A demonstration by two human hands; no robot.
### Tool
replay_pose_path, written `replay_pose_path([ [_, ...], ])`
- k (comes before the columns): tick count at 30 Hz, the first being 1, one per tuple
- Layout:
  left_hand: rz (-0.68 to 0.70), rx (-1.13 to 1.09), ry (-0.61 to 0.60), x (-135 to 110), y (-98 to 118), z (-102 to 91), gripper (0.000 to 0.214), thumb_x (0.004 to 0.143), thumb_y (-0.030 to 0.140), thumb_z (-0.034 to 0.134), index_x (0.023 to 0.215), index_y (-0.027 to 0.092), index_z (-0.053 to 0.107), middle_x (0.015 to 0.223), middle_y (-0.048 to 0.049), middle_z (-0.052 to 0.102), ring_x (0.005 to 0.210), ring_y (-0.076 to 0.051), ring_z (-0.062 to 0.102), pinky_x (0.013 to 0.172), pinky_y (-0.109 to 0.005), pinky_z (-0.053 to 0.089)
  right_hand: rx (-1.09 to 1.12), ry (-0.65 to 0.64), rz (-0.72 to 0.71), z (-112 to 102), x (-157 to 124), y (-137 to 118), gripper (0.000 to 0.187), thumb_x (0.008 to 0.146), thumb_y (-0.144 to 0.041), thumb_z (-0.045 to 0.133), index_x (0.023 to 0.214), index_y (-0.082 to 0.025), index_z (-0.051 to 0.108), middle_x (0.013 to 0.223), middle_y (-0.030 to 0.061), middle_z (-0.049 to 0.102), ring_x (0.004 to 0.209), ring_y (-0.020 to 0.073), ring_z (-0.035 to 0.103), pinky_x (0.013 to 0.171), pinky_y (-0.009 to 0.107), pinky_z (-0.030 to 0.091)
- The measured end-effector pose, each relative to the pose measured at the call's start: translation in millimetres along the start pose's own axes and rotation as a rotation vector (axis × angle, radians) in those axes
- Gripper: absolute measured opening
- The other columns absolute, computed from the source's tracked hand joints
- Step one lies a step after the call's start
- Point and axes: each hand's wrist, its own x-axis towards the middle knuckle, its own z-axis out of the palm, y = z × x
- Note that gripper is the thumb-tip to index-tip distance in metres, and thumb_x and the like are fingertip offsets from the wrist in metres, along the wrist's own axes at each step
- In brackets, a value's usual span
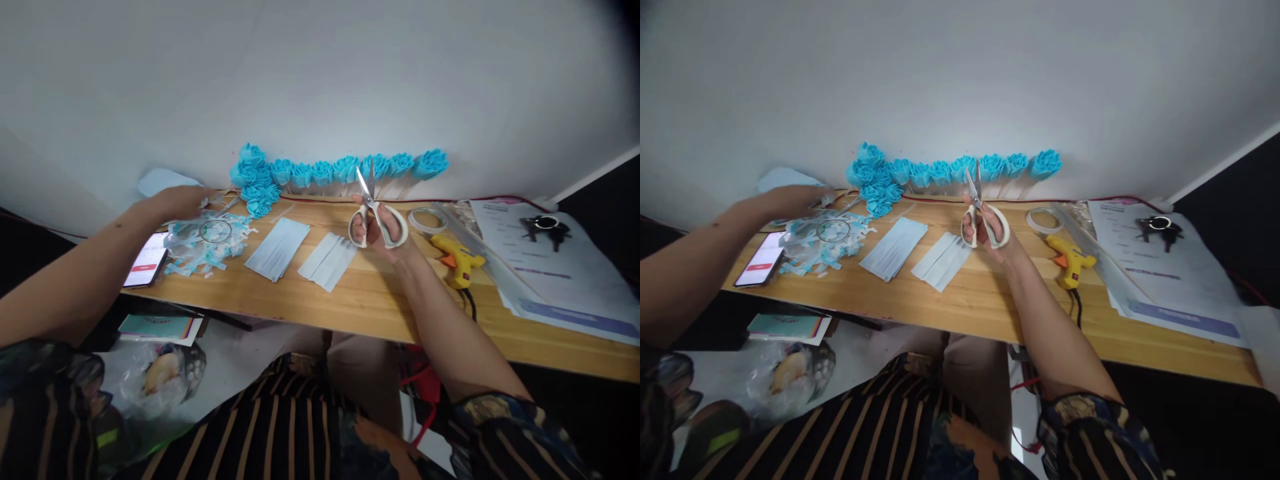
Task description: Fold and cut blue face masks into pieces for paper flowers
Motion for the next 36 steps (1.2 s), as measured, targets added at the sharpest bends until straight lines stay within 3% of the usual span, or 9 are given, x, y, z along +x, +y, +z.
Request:
replay_pose_path([
  [1, -0.006, 0.062, -0.069, -0.5, 7.1, 4.6, 0.058, 0.091, 0.015, 0.057, 0.149, 0.019, 0.059, 0.148, -0.0139, 0.065, 0.121, -0.029, 0.065, 0.098, -0.034, 0.049, 0.004, 0.008, 0.0, 0.9, -0.3, -0.9, 0.045, 0.078, -0.063, 0.079, 0.101, -0.026, 0.068, 0.076, -0.002, 0.063, 0.059, 0.0131, 0.05, 0.053, 0.029, 0.045],
  [5, -0.03, 0.007, 0.059, 5.4, 59.0, 13.7, 0.049, 0.1, 0.034, 0.045, 0.145, 0.032, 0.064, 0.136, -0.0087, 0.074, 0.118, -0.03, 0.069, 0.093, -0.034, 0.05, 0.011, 0.027, 0.004, 2.3, -1.4, -2.8, 0.045, 0.078, -0.062, 0.081, 0.1, -0.025, 0.068, 0.077, -0.0018, 0.062, 0.059, 0.0128, 0.05, 0.053, 0.028, 0.046],
  [9, 0.051, -0.033, 0.057, 32.8, 119.4, 25.0, 0.043, 0.097, 0.035, 0.042, 0.116, 0.022, 0.079, 0.12, -0.0151, 0.078, 0.113, -0.034, 0.071, 0.087, -0.035, 0.049, -0.035, 0.06, 0.013, 0.8, -1.4, -1.8, 0.046, 0.08, -0.065, 0.075, 0.102, -0.026, 0.066, 0.077, -0.0007, 0.06, 0.06, 0.015, 0.049, 0.052, 0.03, 0.044],
  [13, 0.06, -0.085, 0.047, 67.4, 153.0, 33.6, 0.045, 0.097, 0.034, 0.04, 0.111, 0.014, 0.078, 0.118, -0.0204, 0.077, 0.108, -0.032, 0.071, 0.084, -0.034, 0.05, -0.05, 0.086, 0.029, -1.1, -0.4, -0.4, 0.05, 0.078, -0.067, 0.075, 0.105, -0.027, 0.066, 0.077, -0.0007, 0.059, 0.059, 0.0152, 0.048, 0.053, 0.031, 0.044],
  [18, 0.032, -0.119, 0.0, 94.7, 164.4, 38.5, 0.051, 0.094, 0.049, 0.051, 0.112, 0.009, 0.078, 0.117, -0.0255, 0.076, 0.109, -0.039, 0.071, 0.084, -0.039, 0.053, -0.042, 0.104, 0.029, -3.0, 0.8, 0.2, 0.046, 0.079, -0.066, 0.075, 0.104, -0.028, 0.066, 0.077, -0.0011, 0.058, 0.059, 0.0154, 0.048, 0.052, 0.03, 0.043],
  [21, 0.016, -0.121, -0.02, 104.0, 166.3, 41.7, 0.043, 0.089, 0.034, 0.058, 0.116, 0.007, 0.077, 0.117, -0.0268, 0.075, 0.111, -0.04, 0.071, 0.086, -0.039, 0.054, -0.01, 0.105, 0.026, -2.8, 0.4, 0.4, 0.045, 0.079, -0.065, 0.076, 0.102, -0.028, 0.067, 0.077, -0.0012, 0.058, 0.06, 0.0148, 0.048, 0.051, 0.029, 0.043],
  [25, -0.007, -0.153, -0.012, 112.5, 170.6, 44.2, 0.041, 0.088, 0.018, 0.054, 0.12, 0.005, 0.075, 0.122, -0.0275, 0.074, 0.116, -0.038, 0.07, 0.093, -0.039, 0.053, -0.034, 0.103, 0.02, -1.7, -1.2, -0.5, 0.043, 0.082, -0.065, 0.073, 0.104, -0.028, 0.066, 0.077, -0.0012, 0.059, 0.059, 0.0149, 0.049, 0.051, 0.029, 0.044],
  [33, -0.024, -0.167, 0.001, 117.7, 185.2, 38.9, 0.046, 0.093, 0.011, 0.043, 0.128, 0.0, 0.071, 0.132, -0.0306, 0.069, 0.124, -0.039, 0.066, 0.1, -0.042, 0.052, -0.016, 0.132, 0.021, -3.9, 1.0, 1.3, 0.045, 0.08, -0.064, 0.076, 0.103, -0.027, 0.067, 0.077, -0.0015, 0.059, 0.059, 0.0138, 0.05, 0.052, 0.029, 0.045],
  [36, -0.01, -0.167, 0.008, 110.3, 186.6, 34.4, 0.046, 0.097, 0.017, 0.042, 0.129, 0.003, 0.071, 0.133, -0.0299, 0.069, 0.126, -0.041, 0.065, 0.1, -0.044, 0.051, -0.128, 0.192, 0.008, -9.1, 3.0, 1.4, 0.051, 0.078, -0.066, 0.077, 0.109, -0.026, 0.068, 0.078, -0.0014, 0.061, 0.059, 0.0134, 0.05, 0.052, 0.028, 0.044],
])
